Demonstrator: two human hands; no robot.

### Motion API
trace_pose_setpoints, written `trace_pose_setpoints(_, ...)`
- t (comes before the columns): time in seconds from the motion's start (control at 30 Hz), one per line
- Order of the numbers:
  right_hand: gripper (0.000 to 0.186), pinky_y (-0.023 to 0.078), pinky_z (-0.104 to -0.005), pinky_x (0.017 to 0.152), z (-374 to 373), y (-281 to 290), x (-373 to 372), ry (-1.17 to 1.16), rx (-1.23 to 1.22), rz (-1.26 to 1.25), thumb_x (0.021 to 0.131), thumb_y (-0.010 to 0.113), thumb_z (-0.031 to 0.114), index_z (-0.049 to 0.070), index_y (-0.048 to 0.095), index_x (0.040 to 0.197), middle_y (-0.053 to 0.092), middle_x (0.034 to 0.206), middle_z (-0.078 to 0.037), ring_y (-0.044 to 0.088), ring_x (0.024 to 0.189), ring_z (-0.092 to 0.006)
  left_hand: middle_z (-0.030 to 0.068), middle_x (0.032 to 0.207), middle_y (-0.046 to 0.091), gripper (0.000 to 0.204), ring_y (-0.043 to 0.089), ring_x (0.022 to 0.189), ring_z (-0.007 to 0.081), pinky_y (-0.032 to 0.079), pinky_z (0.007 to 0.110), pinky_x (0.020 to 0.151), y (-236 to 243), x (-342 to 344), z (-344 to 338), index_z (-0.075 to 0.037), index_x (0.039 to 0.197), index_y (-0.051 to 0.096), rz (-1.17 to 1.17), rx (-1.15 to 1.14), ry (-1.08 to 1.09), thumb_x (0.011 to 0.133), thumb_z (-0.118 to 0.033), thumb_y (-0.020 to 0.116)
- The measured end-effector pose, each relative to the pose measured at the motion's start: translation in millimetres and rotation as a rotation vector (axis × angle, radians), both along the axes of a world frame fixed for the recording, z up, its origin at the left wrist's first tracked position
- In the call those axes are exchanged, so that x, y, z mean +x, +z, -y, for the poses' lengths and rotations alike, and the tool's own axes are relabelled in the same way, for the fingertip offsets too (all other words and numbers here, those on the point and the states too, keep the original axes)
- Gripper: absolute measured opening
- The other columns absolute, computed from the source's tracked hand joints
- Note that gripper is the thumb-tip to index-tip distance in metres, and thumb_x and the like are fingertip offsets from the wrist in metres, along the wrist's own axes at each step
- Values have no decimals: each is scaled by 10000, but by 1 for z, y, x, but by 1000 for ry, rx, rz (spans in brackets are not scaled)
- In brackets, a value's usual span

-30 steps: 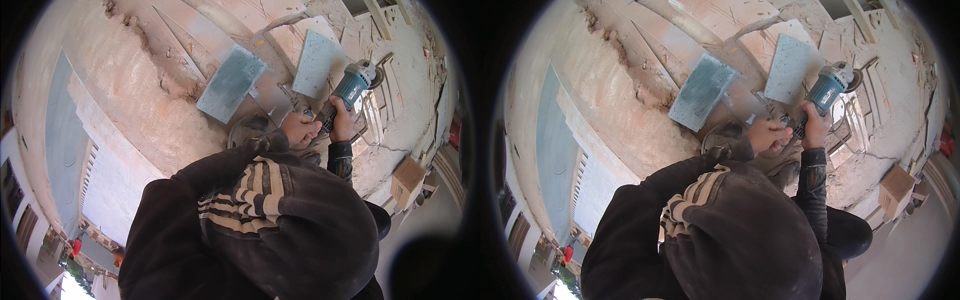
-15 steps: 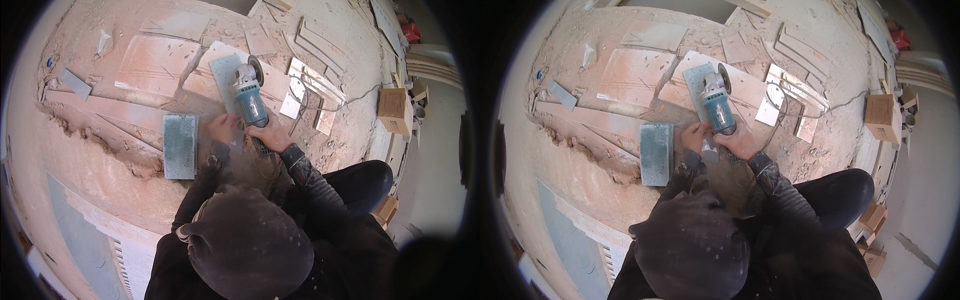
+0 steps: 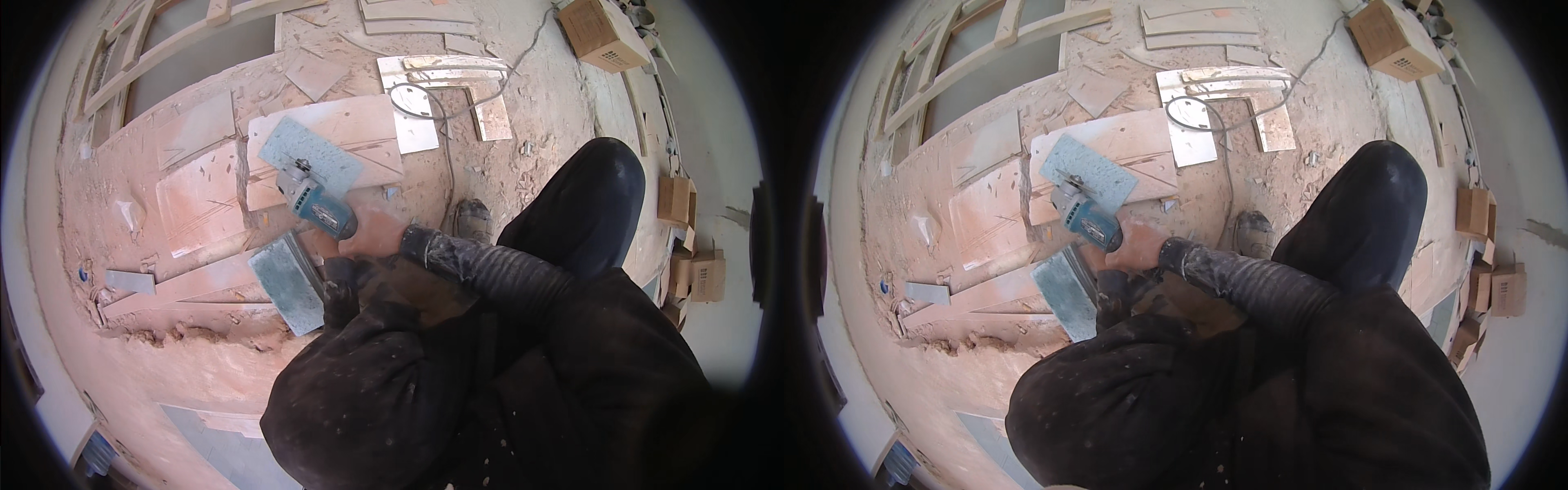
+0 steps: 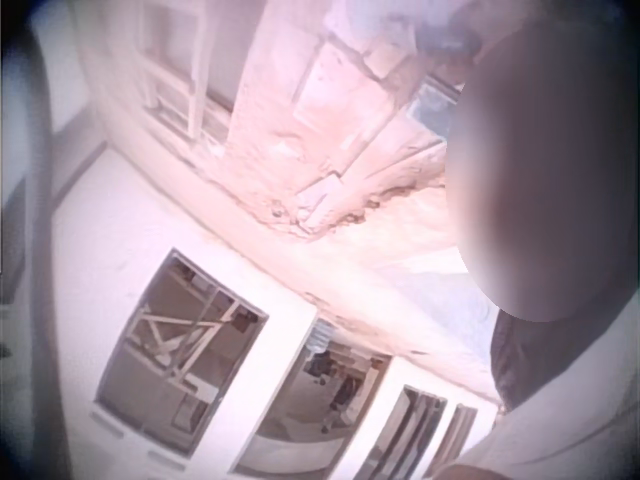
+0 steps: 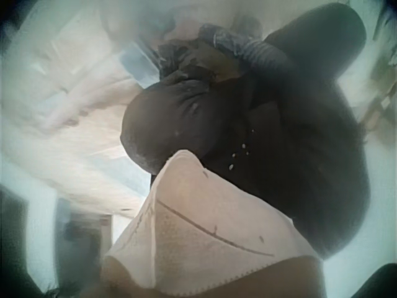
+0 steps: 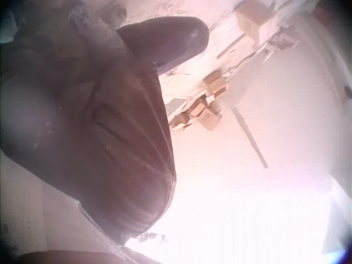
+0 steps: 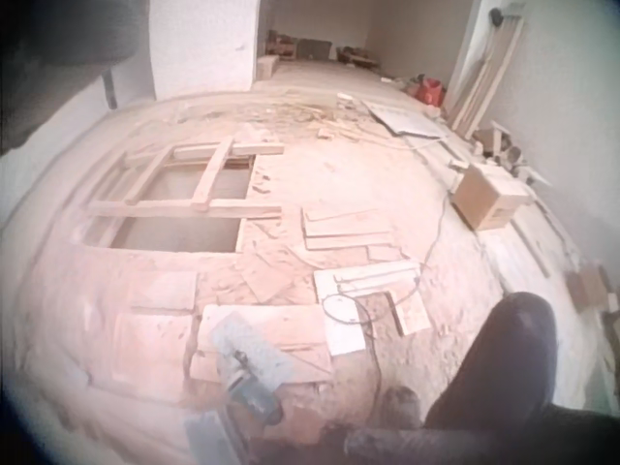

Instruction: The person uses an angle grinder to cut through pieces of stone while another person holds a ruler to guide the cut. The person then picks up and shows the cut stone pieces.

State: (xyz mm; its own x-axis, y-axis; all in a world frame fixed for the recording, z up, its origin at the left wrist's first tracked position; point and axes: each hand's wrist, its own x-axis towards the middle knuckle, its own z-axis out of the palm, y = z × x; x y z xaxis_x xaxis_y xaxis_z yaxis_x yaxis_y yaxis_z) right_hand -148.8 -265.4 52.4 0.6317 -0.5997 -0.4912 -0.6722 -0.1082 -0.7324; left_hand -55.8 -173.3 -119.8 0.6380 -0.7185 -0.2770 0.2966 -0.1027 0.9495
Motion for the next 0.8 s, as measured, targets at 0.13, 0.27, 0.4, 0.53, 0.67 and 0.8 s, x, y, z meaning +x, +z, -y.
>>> trace_pose_setpoints(0.13,664,479,-436,895,-4,5,1,27,-39,-26,641,732,325,2,548,1192,635,1042,-260,614,1010,-390,91,989,698,227,664,846,171,533,309,728,-1,5,-4,35,1077,654,16,12,-27,870,-43,604)
trace_pose_setpoints(0.27,785,468,-429,941,-7,4,-2,-5,86,30,645,733,327,12,477,1317,614,1138,-272,590,1086,-400,86,982,698,222,664,845,171,533,310,726,-4,5,-5,35,1071,655,24,19,-42,869,-40,599)
trace_pose_setpoints(0.4,794,462,-430,951,-11,1,-7,-21,73,29,648,731,327,23,470,1333,611,1151,-271,583,1103,-400,82,975,698,218,664,843,170,533,311,725,-7,6,-2,34,1065,655,15,14,-51,868,-36,593)
trace_pose_setpoints(0.53,775,469,-434,937,-11,-2,-9,-21,74,38,645,732,335,16,490,1308,621,1124,-269,594,1081,-400,78,968,698,215,663,841,170,532,312,723,-10,7,-3,34,1059,656,19,22,-52,867,-33,588)
trace_pose_setpoints(0.67,778,481,-425,922,-3,4,-1,25,136,12,629,727,361,-18,497,1268,619,1126,-280,604,1061,-406,73,961,698,211,663,839,169,532,313,722,-11,6,-4,34,1053,657,22,16,-41,866,-30,582)
trace_pose_setpoints(0.8,674,495,-425,869,1,-9,17,23,83,-1,652,740,366,-27,549,1165,642,1041,-279,628,999,-399,69,954,698,208,662,838,169,531,314,720,-11,5,-10,34,1047,657,86,28,-29,865,-26,577)
